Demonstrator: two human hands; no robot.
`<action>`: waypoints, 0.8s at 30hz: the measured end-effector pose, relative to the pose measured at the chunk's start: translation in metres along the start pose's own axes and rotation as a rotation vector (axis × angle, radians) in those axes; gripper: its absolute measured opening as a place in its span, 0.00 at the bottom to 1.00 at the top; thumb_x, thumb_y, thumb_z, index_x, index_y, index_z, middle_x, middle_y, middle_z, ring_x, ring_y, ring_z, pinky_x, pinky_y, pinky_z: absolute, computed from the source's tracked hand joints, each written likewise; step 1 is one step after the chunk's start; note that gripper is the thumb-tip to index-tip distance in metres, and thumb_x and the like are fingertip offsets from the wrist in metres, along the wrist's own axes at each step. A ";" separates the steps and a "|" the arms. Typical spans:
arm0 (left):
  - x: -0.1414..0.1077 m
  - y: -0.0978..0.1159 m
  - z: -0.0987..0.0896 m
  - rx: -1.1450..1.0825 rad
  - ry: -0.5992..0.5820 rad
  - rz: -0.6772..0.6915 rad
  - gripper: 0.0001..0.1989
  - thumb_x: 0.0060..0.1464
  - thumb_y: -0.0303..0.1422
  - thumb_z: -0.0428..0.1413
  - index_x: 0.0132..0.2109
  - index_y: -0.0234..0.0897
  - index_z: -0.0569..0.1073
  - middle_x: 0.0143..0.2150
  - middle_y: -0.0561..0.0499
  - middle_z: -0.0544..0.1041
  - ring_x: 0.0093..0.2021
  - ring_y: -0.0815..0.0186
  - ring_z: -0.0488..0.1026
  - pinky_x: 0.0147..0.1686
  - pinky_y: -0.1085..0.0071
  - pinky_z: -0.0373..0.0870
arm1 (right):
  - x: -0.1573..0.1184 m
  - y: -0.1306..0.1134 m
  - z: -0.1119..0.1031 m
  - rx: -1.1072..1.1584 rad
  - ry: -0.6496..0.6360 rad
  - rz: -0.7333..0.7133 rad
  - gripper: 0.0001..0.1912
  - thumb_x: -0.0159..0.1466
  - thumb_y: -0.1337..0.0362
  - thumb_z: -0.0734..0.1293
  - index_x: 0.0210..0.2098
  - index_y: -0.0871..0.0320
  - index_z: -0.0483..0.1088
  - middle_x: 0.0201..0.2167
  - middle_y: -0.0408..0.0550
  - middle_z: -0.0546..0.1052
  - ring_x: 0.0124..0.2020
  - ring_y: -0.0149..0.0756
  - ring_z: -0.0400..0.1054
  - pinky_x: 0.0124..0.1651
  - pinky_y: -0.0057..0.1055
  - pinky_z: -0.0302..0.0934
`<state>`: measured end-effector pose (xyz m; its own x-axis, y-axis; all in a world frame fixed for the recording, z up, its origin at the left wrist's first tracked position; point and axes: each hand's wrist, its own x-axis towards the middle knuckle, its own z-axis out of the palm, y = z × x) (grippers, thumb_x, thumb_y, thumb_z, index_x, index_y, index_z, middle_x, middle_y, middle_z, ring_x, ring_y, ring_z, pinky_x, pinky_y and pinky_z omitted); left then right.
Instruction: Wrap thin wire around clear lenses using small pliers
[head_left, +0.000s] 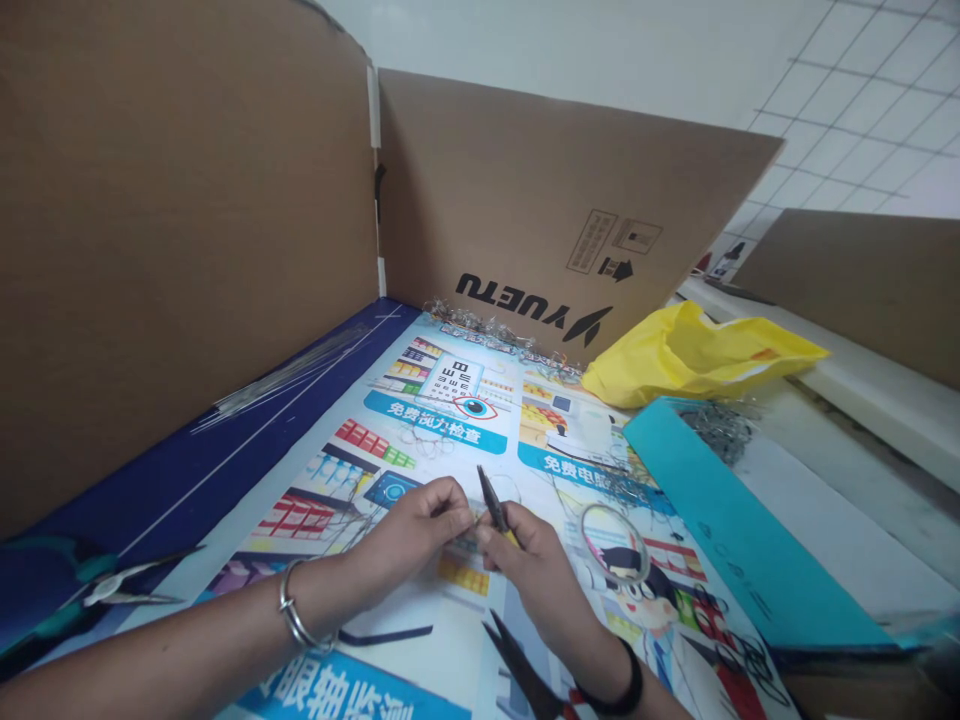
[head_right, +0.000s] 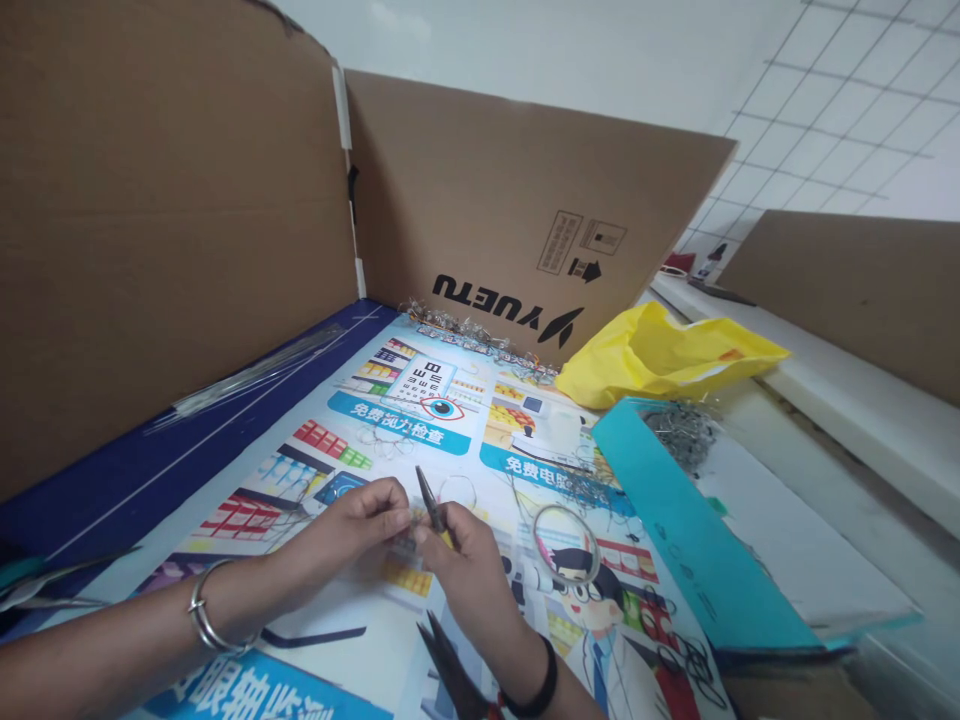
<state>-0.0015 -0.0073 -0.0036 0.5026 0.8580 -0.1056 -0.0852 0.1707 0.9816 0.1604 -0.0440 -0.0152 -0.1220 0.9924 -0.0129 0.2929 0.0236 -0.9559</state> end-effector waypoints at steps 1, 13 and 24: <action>0.000 0.001 -0.002 -0.027 0.020 0.002 0.11 0.51 0.37 0.55 0.27 0.35 0.64 0.26 0.54 0.69 0.28 0.71 0.64 0.30 0.73 0.58 | 0.000 0.001 -0.003 -0.076 0.017 -0.040 0.09 0.61 0.59 0.61 0.29 0.58 0.64 0.23 0.40 0.65 0.26 0.30 0.59 0.29 0.26 0.55; 0.005 0.005 -0.015 -0.231 0.145 -0.117 0.12 0.51 0.38 0.56 0.29 0.35 0.63 0.28 0.49 0.76 0.28 0.68 0.72 0.29 0.72 0.65 | 0.005 0.016 -0.038 -1.218 0.284 -0.711 0.06 0.62 0.66 0.60 0.37 0.59 0.67 0.31 0.50 0.69 0.35 0.40 0.60 0.39 0.38 0.53; 0.003 0.002 -0.008 -0.285 0.175 -0.156 0.13 0.50 0.38 0.56 0.28 0.36 0.61 0.28 0.48 0.77 0.25 0.69 0.71 0.28 0.71 0.66 | -0.002 0.019 -0.036 -1.387 0.282 -0.888 0.10 0.60 0.69 0.63 0.42 0.60 0.67 0.36 0.51 0.71 0.39 0.41 0.61 0.44 0.42 0.53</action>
<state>-0.0070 -0.0003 -0.0036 0.3760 0.8767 -0.2999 -0.2681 0.4128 0.8705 0.2002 -0.0410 -0.0229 -0.5810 0.5985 0.5515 0.8111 0.4816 0.3319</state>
